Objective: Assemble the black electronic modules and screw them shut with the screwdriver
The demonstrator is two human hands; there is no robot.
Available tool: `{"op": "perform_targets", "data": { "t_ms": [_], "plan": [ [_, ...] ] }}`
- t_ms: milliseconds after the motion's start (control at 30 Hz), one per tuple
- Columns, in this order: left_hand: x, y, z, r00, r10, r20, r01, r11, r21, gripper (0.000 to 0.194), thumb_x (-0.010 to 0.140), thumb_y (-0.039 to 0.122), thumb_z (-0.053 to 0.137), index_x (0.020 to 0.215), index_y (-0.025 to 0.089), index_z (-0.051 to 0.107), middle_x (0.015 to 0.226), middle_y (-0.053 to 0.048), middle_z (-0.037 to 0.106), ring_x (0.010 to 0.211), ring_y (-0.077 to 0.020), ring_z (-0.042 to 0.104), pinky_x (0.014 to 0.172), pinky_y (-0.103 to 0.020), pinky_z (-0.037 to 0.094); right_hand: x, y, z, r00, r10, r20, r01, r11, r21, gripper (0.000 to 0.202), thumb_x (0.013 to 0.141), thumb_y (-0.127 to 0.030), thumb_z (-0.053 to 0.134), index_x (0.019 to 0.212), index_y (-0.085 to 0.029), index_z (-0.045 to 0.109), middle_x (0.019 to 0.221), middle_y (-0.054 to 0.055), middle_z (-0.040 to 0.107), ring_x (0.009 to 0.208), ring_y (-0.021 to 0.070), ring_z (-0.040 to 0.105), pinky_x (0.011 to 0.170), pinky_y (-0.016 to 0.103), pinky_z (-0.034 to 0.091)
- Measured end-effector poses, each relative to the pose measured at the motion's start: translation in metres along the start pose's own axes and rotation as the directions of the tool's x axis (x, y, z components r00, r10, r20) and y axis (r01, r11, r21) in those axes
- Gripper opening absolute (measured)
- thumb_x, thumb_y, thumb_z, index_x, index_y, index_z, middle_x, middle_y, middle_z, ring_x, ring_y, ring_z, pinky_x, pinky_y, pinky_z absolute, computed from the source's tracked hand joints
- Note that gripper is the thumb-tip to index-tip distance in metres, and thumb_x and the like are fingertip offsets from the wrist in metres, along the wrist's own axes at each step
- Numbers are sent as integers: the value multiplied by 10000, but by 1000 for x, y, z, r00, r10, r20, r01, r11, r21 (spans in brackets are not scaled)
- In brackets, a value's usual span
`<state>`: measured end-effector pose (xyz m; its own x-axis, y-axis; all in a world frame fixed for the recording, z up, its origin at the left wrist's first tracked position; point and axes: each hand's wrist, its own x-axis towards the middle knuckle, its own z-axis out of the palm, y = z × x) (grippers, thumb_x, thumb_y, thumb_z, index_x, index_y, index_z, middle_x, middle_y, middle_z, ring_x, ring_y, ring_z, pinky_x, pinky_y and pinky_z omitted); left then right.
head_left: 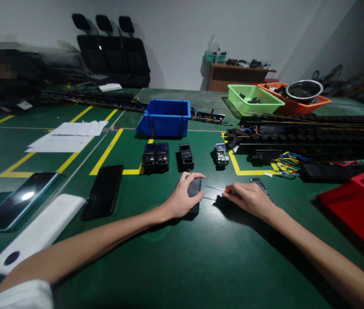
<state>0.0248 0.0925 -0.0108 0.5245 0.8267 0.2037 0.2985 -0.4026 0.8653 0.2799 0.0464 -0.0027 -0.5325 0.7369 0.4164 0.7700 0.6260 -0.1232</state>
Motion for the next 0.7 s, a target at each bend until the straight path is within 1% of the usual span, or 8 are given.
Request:
{"op": "perform_targets", "data": {
  "t_ms": [67, 133, 200, 267, 400, 567, 700],
  "plan": [
    [0, 0, 0, 1000, -2, -2, 2, 1000, -2, 388, 829, 212, 590, 1212, 242, 537, 1087, -48, 461, 983, -185, 506, 944, -346, 425, 0, -1, 1, 1000, 16, 4, -16, 999, -39, 235, 936, -375, 555, 906, -147, 598, 746, 62, 690, 594, 147, 639, 520, 245, 410],
    [0, -1, 0, 1000, -7, -5, 7, 1000, -1, 391, 826, 213, 594, 1212, 244, 537, 1097, -49, 464, 987, -188, 508, 948, -352, 426, -2, 0, 2, 1000, 14, 2, -14, 998, -60, 219, 946, -355, 535, 931, -142, 587, 785, 77, 697, 621, 155, 651, 526, 247, 421],
    [1, -1, 0, 1000, -12, -3, 12, 1000, 3, 394, 825, 217, 593, 1214, 247, 537, 1101, -50, 466, 987, -190, 511, 948, -357, 429, -3, 1, 2, 1000, -19, -11, 18, 999, -52, 190, 968, -298, 492, 911, -140, 580, 801, 85, 696, 645, 153, 654, 542, 246, 431],
    [1, -1, -1, 1000, -14, 1, 14, 1000, 6, 395, 825, 220, 593, 1215, 250, 538, 1103, -50, 467, 984, -191, 513, 949, -360, 430, -3, 2, 1, 997, -67, -28, 65, 996, -55, 198, 976, -259, 472, 864, -141, 584, 771, 83, 685, 640, 147, 640, 553, 246, 428],
    [1, -1, 0, 1000, -17, 3, 17, 1000, 14, 393, 822, 222, 594, 1210, 253, 540, 1108, -51, 471, 987, -193, 516, 950, -369, 432, 0, 2, -3, 991, -118, -58, 111, 989, -100, 206, 967, -246, 493, 845, -142, 623, 710, 65, 669, 595, 134, 606, 544, 246, 404],
    [1, -1, 0, 1000, -9, -2, 9, 1000, 14, 395, 820, 218, 592, 1211, 245, 541, 1106, -52, 473, 994, -193, 516, 954, -365, 429, 2, 0, -5, 991, -112, -79, 102, 988, -115, 187, 955, -263, 528, 894, -141, 655, 732, 66, 695, 617, 135, 631, 569, 247, 425],
    [1, 0, -1, 1000, -3, -1, 3, 1000, 9, 391, 824, 216, 592, 1210, 245, 540, 1105, -52, 469, 994, -189, 514, 956, -356, 425, 1, 1, -4, 995, -96, -39, 91, 988, -125, 185, 954, -279, 535, 916, -134, 644, 744, 69, 698, 624, 151, 643, 566, 262, 438]
  ]
}}
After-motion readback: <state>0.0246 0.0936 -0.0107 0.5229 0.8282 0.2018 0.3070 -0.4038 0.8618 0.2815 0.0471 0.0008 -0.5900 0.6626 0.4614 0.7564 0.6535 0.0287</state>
